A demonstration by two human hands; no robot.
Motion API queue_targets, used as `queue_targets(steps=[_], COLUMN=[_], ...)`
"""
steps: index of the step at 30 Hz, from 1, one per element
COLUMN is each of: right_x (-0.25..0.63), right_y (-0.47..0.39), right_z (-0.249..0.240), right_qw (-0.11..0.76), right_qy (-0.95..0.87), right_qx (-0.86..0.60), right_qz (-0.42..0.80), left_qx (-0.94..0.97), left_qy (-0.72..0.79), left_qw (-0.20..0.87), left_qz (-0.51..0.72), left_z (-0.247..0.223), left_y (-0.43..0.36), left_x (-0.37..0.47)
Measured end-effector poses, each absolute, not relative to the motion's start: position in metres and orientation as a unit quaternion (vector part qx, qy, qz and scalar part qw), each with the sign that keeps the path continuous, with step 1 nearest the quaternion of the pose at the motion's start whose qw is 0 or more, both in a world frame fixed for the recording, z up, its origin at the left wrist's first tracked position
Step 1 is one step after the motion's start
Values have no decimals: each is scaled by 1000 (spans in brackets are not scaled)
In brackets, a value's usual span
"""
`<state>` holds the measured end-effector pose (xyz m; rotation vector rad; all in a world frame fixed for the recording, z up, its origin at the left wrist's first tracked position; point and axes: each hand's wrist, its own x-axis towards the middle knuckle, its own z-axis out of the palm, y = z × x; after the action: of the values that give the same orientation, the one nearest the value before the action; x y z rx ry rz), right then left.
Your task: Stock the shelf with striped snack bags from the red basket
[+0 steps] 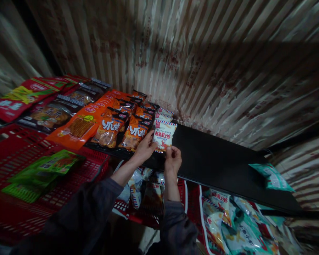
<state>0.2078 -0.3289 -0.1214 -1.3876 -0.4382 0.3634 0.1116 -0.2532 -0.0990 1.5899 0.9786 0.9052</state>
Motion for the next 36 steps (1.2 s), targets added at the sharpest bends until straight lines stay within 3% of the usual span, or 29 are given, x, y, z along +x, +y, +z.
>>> queue_targets(steps=[9,25,36], right_x=[215,202,202], right_y=[-318,-321,-322], right_z=[-134,-119,-121], right_qw=[624,467,429], right_qy=[-282,-340,-350], right_qx=[-723,-816,-833], right_qz=[91,33,16], left_qx=[702,758,761], left_qy=[392,395,398], left_qw=[482,408,401], left_qz=[348,321,320], left_z=[-82,-94,-97], left_y=[-257,-257,-261], left_x=[102,106,107])
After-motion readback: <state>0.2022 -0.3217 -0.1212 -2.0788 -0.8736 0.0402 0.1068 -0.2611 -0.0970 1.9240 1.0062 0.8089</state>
